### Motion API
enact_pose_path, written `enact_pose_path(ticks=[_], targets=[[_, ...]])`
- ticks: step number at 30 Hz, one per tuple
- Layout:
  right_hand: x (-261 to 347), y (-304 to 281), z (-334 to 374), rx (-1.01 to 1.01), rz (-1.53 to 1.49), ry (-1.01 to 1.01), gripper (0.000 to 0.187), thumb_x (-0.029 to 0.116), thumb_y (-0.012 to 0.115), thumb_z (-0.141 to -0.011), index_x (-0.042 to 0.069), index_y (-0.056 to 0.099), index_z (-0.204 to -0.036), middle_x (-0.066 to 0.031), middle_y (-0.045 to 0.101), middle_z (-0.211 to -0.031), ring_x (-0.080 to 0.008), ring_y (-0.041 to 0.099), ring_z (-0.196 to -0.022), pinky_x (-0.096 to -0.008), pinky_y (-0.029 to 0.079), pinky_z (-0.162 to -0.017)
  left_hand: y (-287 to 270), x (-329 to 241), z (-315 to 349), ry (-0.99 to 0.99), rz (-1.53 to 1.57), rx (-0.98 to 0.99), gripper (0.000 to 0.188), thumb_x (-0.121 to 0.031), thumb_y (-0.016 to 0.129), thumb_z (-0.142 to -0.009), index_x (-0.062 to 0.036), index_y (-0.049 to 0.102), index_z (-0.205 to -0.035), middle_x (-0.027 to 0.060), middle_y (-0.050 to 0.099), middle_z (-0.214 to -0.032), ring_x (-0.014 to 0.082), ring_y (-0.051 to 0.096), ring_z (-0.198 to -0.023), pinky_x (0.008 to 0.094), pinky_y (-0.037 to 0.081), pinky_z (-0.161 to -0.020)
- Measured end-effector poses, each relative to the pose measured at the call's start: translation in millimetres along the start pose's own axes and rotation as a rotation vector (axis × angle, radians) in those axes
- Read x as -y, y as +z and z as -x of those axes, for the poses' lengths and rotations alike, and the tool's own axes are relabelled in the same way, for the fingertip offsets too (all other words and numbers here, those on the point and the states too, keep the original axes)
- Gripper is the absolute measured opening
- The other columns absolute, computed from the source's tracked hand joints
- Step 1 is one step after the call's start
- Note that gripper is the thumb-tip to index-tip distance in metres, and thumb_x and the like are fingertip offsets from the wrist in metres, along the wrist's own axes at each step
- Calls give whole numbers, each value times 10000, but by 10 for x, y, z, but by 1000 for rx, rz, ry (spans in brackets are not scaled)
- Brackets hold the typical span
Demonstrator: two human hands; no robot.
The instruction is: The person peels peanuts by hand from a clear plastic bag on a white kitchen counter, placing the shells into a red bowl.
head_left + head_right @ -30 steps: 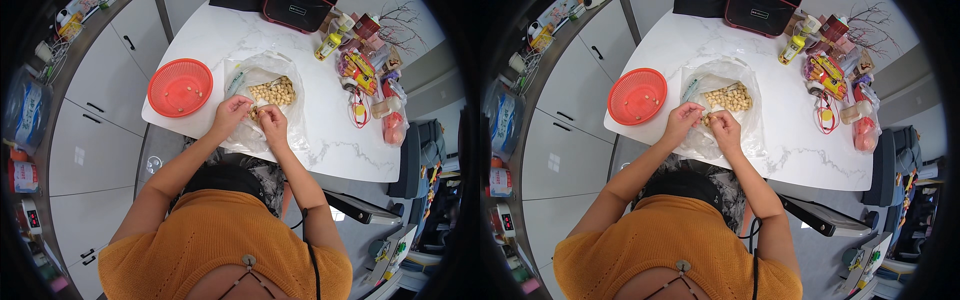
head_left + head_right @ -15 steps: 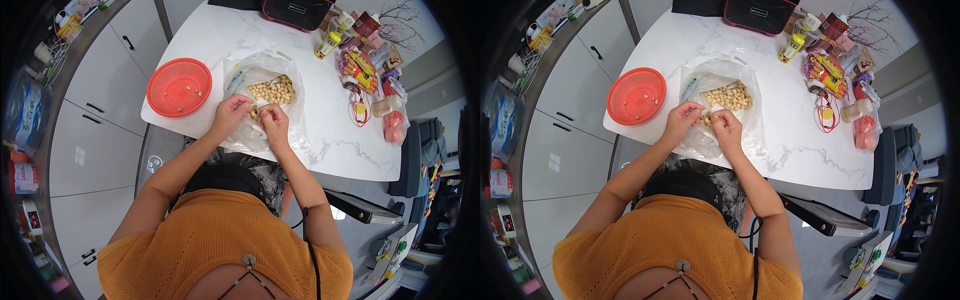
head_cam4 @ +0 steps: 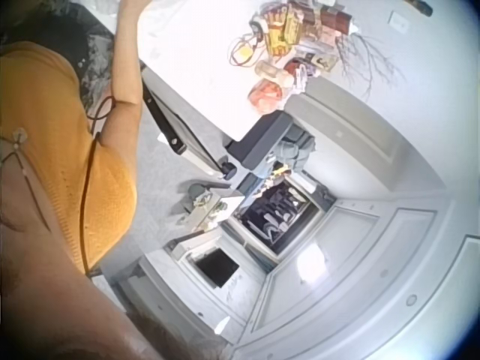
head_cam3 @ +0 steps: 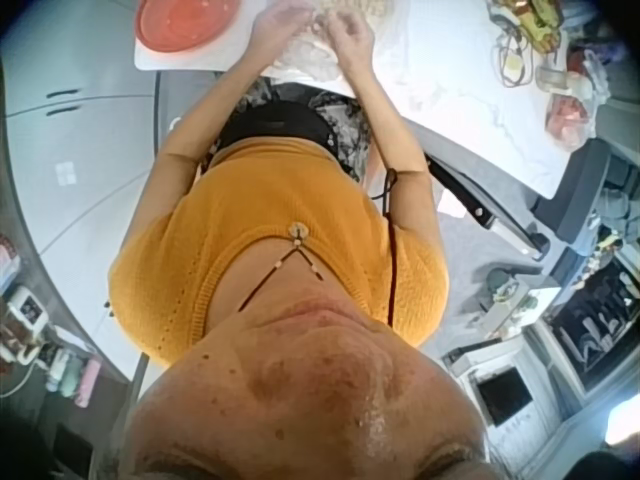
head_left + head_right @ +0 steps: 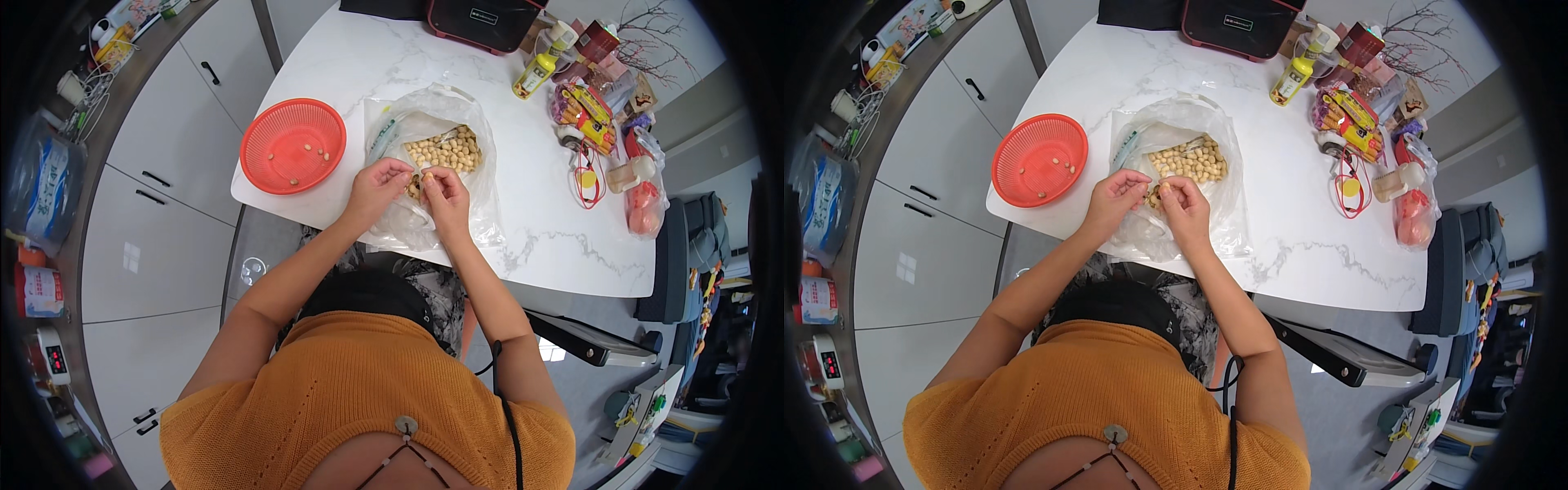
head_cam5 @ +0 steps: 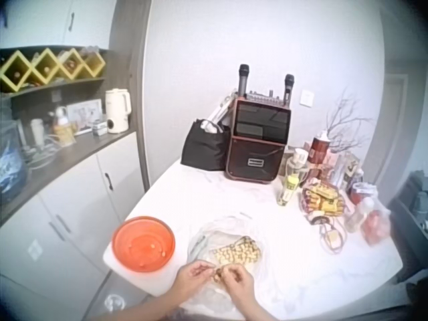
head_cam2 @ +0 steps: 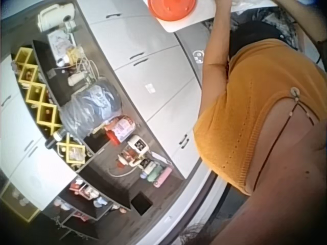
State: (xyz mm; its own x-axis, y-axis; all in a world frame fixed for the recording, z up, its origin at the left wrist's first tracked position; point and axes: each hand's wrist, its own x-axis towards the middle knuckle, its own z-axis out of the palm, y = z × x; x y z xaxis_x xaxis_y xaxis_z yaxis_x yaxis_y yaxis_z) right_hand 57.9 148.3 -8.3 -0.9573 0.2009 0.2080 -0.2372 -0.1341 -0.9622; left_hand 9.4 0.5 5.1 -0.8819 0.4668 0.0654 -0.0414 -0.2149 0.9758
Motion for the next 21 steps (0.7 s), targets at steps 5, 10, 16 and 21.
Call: enact_pose_path(ticks=[5, 10, 16, 21], targets=[[80, 62, -1, -45, -47, 94, 168, 52, 538, -888, -5, 552, -1046, -13, 590, -818, -51, 551, -699, -168, 444, -623, 1, 17, -2, 9, 6, -6, 133, -104, 554, -879, -33, 585, -987, -23, 561, -792, 33, 505, -689, 171, 413, -604], [70, 50, 12, -16, -114, 140, 174, 37, 541, -882, -23, 544, -1046, -63, 613, -897, -96, 601, -800, -198, 488, -718, 1, 11, 6, 8, 29, -2, 137, -100, 548, -883, -27, 580, -994, -15, 568, -800, 33, 513, -698, 171, 412, -604], [43, 46, 32, -19, -115, 117, 160, 32, 538, -882, -34, 532, -1028, -89, 609, -944, -121, 612, -827, -213, 493, -749, -6, 17, 9, 6, 37, 0, 136, -98, 547, -883, -24, 578, -994, -10, 577, -812, 33, 521, -702, 170, 411, -605], [17, 29, 38, -10, -82, 82, 153, 34, 538, -882, -37, 531, -1018, -93, 610, -932, -126, 612, -813, -218, 494, -742, -4, 1, 15, 11, 23, 1, 135, -98, 546, -884, -25, 580, -992, -14, 574, -804, 31, 519, -702, 169, 409, -604]])
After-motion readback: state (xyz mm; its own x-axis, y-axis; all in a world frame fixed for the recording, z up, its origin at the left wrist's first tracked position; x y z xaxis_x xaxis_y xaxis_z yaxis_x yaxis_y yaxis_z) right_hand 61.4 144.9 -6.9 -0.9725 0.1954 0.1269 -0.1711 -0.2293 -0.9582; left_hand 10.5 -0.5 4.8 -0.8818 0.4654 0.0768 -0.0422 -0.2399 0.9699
